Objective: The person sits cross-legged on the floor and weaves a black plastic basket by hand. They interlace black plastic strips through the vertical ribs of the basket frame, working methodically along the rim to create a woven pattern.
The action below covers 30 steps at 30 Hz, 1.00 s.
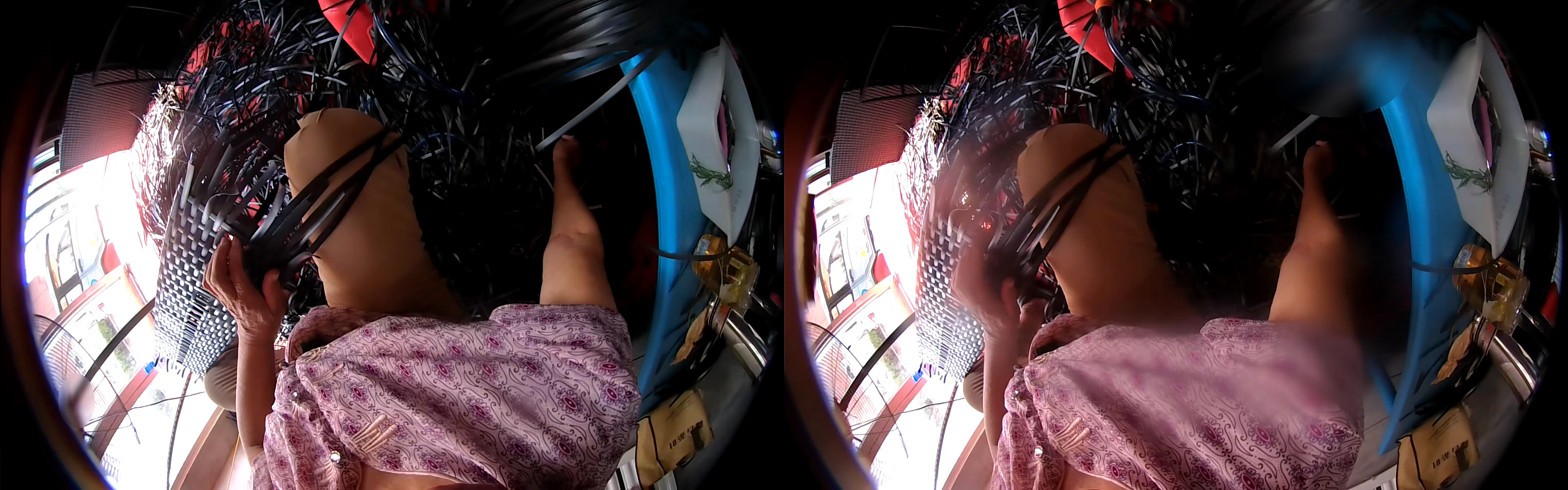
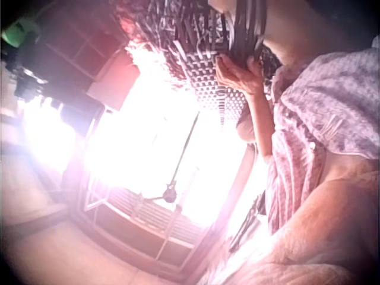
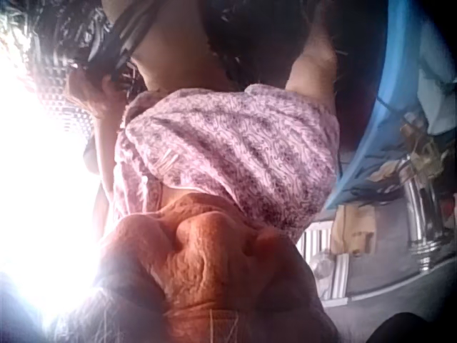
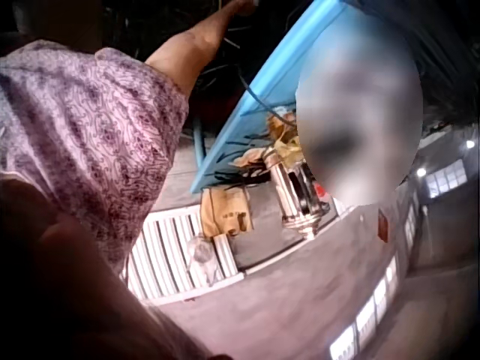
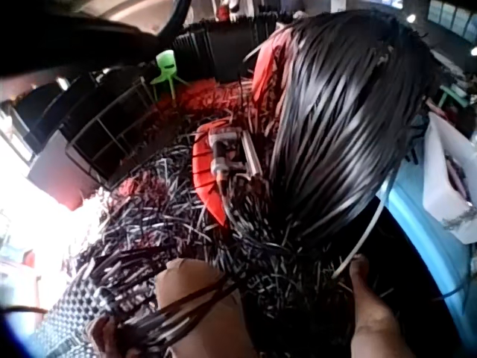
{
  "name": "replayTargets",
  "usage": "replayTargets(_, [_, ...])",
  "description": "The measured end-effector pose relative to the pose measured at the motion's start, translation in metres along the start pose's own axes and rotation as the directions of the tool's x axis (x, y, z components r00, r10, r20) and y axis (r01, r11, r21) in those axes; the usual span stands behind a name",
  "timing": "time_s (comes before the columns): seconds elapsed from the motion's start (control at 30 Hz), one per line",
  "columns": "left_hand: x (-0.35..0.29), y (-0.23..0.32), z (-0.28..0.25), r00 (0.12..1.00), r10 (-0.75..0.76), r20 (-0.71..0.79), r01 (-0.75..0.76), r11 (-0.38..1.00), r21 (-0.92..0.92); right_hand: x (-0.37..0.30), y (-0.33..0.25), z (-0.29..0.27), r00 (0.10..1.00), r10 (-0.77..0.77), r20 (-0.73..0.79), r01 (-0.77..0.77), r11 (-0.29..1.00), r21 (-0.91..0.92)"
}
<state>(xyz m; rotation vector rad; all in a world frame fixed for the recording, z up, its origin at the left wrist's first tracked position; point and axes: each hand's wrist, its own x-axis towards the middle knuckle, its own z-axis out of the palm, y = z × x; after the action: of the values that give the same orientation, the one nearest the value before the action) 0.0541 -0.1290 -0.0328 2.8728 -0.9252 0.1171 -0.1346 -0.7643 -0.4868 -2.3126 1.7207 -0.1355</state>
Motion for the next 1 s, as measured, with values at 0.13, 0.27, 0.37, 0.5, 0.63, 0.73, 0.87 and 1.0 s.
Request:
replayTargets(0.13, [0.005,0.01,0.001,0.999,0.028,-0.043,-0.027,0.999,0.024,0.023,0.037,0.007,0.989,-0.007,0.149,0.015,0.999,-0.048])
replayTargets(0.27, [0.002,0.004,0.005,0.998,0.037,-0.055,-0.035,0.999,0.042,0.022,0.034,0.021,0.975,-0.057,0.216,0.082,0.991,-0.108])
replayTargets(0.37, [0.002,-0.002,0.007,0.995,0.067,-0.074,-0.063,0.997,0.046,0.023,0.036,0.024,0.972,-0.029,0.234,0.077,0.977,-0.199])
replayTargets(0.5, [0.005,0.003,0.006,0.988,0.112,-0.104,-0.102,0.99,0.095,0.015,0.005,0.001,0.957,-0.008,0.292,0.096,0.953,-0.288])
replayTargets(0.63, [0.0,0.001,0.009,0.992,0.09,-0.09,-0.082,0.993,0.09,0.0,-0.023,-0.055,0.943,-0.058,0.326,0.176,0.922,-0.344])
replayTargets(0.73, [0.0,-0.002,0.009,0.996,0.064,-0.069,-0.059,0.996,0.07,0.017,0.02,-0.037,0.917,-0.245,0.315,0.332,0.906,-0.262])
replayTargets(0.87, [0.0,-0.002,0.008,0.992,0.09,-0.091,-0.084,0.994,0.066,0.039,0.042,-0.018,0.878,-0.338,0.34,0.395,0.911,-0.115])
replayTargets(1.0, [0.0,0.0,0.007,0.989,0.106,-0.108,-0.097,0.991,0.09,0.051,0.057,-0.009,0.851,-0.349,0.393,0.178,0.895,0.409])
